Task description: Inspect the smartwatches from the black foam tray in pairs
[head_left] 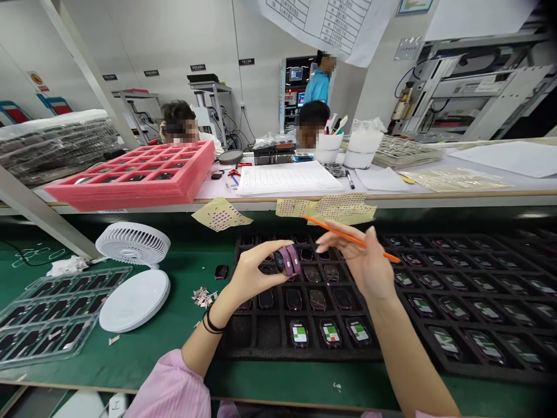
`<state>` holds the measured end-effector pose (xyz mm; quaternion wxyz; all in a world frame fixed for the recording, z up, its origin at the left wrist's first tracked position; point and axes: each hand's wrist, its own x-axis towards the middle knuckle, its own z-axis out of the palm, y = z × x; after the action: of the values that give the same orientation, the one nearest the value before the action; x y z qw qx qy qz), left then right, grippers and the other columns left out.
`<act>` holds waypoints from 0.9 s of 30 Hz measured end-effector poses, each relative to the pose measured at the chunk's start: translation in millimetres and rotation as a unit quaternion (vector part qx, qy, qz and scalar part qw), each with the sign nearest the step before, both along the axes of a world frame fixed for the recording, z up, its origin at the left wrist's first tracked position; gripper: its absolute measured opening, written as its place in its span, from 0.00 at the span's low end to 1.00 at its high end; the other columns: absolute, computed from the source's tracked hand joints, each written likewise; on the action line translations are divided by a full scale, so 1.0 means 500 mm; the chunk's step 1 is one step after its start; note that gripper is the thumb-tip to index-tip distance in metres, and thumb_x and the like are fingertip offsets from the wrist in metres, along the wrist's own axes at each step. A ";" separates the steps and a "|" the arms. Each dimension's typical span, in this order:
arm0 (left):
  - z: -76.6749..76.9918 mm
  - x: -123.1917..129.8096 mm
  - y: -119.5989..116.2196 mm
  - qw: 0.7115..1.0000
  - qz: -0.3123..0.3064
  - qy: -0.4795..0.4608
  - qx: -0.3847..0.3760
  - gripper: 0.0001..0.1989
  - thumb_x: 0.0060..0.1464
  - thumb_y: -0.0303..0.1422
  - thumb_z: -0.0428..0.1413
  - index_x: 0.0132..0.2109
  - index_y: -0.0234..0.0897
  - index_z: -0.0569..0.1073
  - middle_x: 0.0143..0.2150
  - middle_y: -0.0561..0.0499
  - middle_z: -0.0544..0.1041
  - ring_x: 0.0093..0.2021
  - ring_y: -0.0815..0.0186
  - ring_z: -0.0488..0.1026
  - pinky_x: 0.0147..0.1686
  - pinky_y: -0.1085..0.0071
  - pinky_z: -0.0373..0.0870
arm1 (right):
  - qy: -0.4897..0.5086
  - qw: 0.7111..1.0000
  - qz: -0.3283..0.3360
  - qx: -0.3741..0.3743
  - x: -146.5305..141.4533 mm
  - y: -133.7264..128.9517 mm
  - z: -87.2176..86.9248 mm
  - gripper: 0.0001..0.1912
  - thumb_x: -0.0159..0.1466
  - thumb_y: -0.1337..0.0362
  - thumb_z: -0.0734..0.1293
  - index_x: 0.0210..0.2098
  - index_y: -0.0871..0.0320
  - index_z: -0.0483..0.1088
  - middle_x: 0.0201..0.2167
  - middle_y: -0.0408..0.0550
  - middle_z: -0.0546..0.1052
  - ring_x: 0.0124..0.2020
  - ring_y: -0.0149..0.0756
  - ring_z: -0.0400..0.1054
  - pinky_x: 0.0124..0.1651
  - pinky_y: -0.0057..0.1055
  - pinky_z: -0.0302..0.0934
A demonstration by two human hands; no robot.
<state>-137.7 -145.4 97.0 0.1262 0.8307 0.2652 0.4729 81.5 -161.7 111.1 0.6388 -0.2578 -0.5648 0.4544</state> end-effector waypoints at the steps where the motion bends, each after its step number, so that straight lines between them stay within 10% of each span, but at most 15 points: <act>1: 0.000 -0.001 -0.002 1.000 0.003 -0.001 -0.018 0.23 0.48 0.27 0.62 0.53 0.38 0.72 0.50 0.44 0.78 0.47 0.61 0.77 0.42 0.69 0.76 | 0.002 0.999 -0.018 0.031 0.004 -0.009 0.004 0.26 0.68 0.47 0.55 0.40 0.54 0.79 0.28 0.48 0.81 0.27 0.38 0.74 0.35 0.38 0.69; 6: -0.001 0.002 -0.008 0.999 0.013 -0.009 -0.044 0.24 0.46 0.26 0.63 0.53 0.37 0.72 0.48 0.46 0.79 0.43 0.63 0.77 0.38 0.73 0.76 | -0.008 0.991 -0.041 0.125 -0.005 -0.046 0.002 0.25 0.69 0.57 0.57 0.26 0.56 0.81 0.17 0.48 0.77 0.16 0.35 0.67 0.19 0.33 0.60; 27: -0.008 0.008 -0.011 1.000 0.020 -0.004 -0.009 0.26 0.45 0.25 0.63 0.54 0.37 0.72 0.47 0.47 0.80 0.39 0.64 0.79 0.37 0.73 0.78 | -0.079 0.981 -0.096 0.149 -0.013 -0.063 -0.006 0.24 0.71 0.63 0.55 0.29 0.56 0.80 0.19 0.45 0.76 0.19 0.31 0.68 0.22 0.30 0.60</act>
<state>-133.8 -151.0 92.8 0.1254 0.8222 0.2858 0.4760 74.9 -193.3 108.0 0.6637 -0.2483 -0.6476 0.2801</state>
